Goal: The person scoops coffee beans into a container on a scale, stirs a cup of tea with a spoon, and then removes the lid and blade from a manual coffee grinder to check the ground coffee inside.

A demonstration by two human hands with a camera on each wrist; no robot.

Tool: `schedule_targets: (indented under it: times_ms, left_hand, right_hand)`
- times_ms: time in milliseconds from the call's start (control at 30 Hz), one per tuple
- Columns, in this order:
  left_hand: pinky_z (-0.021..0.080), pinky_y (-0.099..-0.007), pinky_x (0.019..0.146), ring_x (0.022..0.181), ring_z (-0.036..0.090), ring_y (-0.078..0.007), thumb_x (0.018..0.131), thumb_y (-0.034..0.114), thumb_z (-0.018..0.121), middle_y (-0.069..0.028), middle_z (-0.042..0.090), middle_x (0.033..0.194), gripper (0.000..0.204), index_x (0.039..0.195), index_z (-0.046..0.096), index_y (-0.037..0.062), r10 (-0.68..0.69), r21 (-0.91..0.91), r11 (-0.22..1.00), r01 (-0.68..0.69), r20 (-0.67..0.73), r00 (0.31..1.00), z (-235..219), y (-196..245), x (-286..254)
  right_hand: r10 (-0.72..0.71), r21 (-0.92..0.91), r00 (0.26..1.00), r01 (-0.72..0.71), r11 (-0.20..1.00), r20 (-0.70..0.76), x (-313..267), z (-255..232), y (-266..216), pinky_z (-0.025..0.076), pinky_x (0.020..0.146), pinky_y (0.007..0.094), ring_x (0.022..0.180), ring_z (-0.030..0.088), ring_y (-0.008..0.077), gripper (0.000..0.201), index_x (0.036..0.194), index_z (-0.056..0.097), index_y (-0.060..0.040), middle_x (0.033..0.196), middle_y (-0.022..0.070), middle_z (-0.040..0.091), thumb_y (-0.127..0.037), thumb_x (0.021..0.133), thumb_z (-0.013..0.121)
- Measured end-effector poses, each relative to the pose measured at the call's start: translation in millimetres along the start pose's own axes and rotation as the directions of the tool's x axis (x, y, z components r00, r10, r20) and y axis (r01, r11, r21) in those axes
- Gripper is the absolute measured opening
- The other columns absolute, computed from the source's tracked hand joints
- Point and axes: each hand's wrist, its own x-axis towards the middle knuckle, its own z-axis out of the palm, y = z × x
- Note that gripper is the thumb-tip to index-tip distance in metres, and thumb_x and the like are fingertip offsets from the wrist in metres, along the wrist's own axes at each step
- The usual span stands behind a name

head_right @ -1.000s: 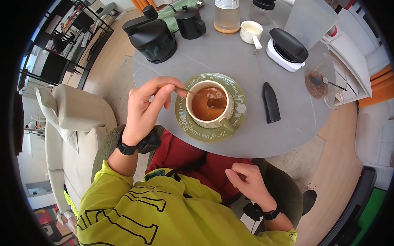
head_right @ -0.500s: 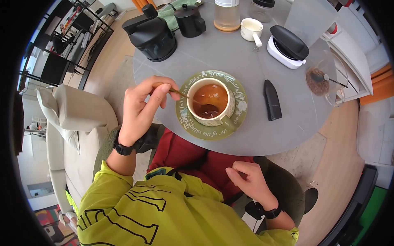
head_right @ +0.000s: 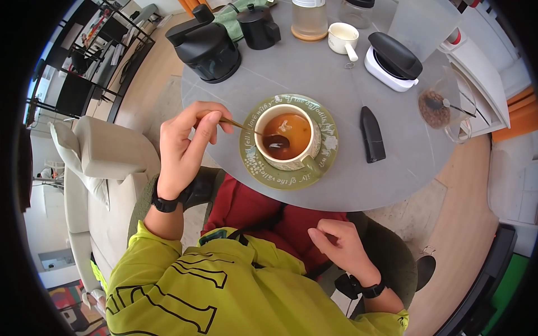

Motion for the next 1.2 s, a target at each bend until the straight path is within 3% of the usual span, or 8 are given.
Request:
schedule_targets:
  times_ms: [233, 367, 533, 833, 967, 1067, 1133, 1200]
  left_hand:
    - [0.043, -0.0216, 0.053, 0.057, 0.052, -0.0058, 0.093, 0.007, 0.054, -0.0043, 0.069, 0.076, 0.014, 0.099, 0.066, 0.0013, -0.094, -0.236, 0.966, 0.108, 0.071, 0.993, 14.9, -4.0, 2.1]
    - [0.045, -0.0223, 0.055, 0.06, 0.058, -0.0083, 0.093, 0.006, 0.055, -0.0054, 0.069, 0.077, 0.014, 0.099, 0.067, 0.0016, -0.072, -0.199, 0.977, 0.081, 0.05, 0.996, 17.3, -0.9, 6.3]
    - [0.049, -0.0237, 0.061, 0.073, 0.069, -0.0146, 0.092, 0.005, 0.056, -0.0064, 0.068, 0.077, 0.012, 0.097, 0.066, 0.0021, 0.033, 0.048, 0.998, -0.032, -0.028, 0.999, 6.8, 1.3, 5.6]
    - [0.042, -0.0229, 0.052, 0.054, 0.051, -0.0076, 0.093, 0.006, 0.055, -0.0051, 0.067, 0.076, 0.013, 0.098, 0.067, 0.0024, -0.089, -0.198, 0.974, 0.112, 0.121, 0.989, 3.9, -1.3, -1.1]
    - [0.045, -0.0227, 0.054, 0.058, 0.057, -0.0091, 0.092, 0.006, 0.055, -0.006, 0.068, 0.078, 0.014, 0.099, 0.067, 0.0023, -0.096, -0.209, 0.971, 0.119, 0.117, 0.988, 11.7, 0.3, 3.1]
    - [0.047, -0.0227, 0.057, 0.064, 0.063, -0.0115, 0.092, 0.006, 0.056, -0.0071, 0.069, 0.079, 0.014, 0.099, 0.067, 0.0021, 0.002, -0.13, 0.992, 0.002, 0.029, 1.0, 13.8, -0.5, 5.7]
    - [0.043, -0.0199, 0.054, 0.057, 0.051, -0.006, 0.094, 0.007, 0.051, -0.0047, 0.07, 0.083, 0.018, 0.098, 0.067, -0.0002, 0.083, 0.057, 0.995, -0.083, -0.009, 0.996, 9.9, -1.0, 5.8]
    - [0.046, -0.0214, 0.056, 0.062, 0.058, -0.0084, 0.093, 0.007, 0.054, -0.0061, 0.07, 0.081, 0.016, 0.098, 0.067, 0.001, 0.048, 0.052, 0.997, -0.048, -0.006, 0.999, 4.5, 0.5, 3.5]
  right_hand:
    - [0.022, 0.006, 1.0, -0.022, 1.0, 0.005, 0.1, 0.5, -0.8, 0.032, 0.047, 0.0247, 0.049, 0.04, 0.0076, 0.03, 0.066, 0.045, 0.0001, 0.055, 0.0021, 0.044, -0.008, 0.091, 0.06]
    - [0.01, -0.004, 1.0, -0.01, 1.0, 0.0, -0.6, -0.5, 1.0, 0.032, 0.047, 0.0246, 0.049, 0.04, 0.0075, 0.03, 0.066, 0.045, 0.0001, 0.055, 0.0021, 0.044, -0.008, 0.091, 0.06]
    - [0.01, 0.001, 1.0, -0.01, 1.0, 0.009, -0.1, -1.2, -1.0, 0.033, 0.047, 0.0247, 0.05, 0.041, 0.0076, 0.028, 0.067, 0.046, 0.0, 0.056, 0.0023, 0.045, -0.008, 0.091, 0.06]
    - [0.024, -0.002, 1.0, -0.024, 1.0, 0.019, 0.7, -0.6, -1.2, 0.033, 0.047, 0.0245, 0.05, 0.041, 0.0074, 0.028, 0.067, 0.047, 0.0001, 0.057, 0.0021, 0.045, -0.008, 0.091, 0.059]
    - [0.022, 0.001, 1.0, -0.022, 1.0, 0.021, 0.4, -1.2, -0.6, 0.033, 0.047, 0.0246, 0.05, 0.041, 0.0077, 0.029, 0.067, 0.047, 0.0, 0.056, 0.0022, 0.045, -0.008, 0.091, 0.06]
    - [0.019, 0.004, 1.0, -0.019, 1.0, 0.018, -0.5, -1.5, 0.1, 0.033, 0.047, 0.0248, 0.049, 0.041, 0.0079, 0.029, 0.067, 0.047, 0.0, 0.056, 0.0024, 0.045, -0.008, 0.091, 0.06]
    - [0.007, 0.003, 1.0, -0.007, 1.0, 0.015, 0.2, -1.4, -1.8, 0.033, 0.047, 0.025, 0.049, 0.041, 0.0082, 0.028, 0.067, 0.047, 0.0, 0.056, 0.0027, 0.045, -0.008, 0.091, 0.06]
    - [0.009, 0.003, 1.0, -0.009, 1.0, 0.014, 0.5, -1.3, -2.0, 0.033, 0.047, 0.0251, 0.049, 0.041, 0.0083, 0.028, 0.067, 0.047, 0.0, 0.056, 0.0027, 0.045, -0.008, 0.091, 0.06]
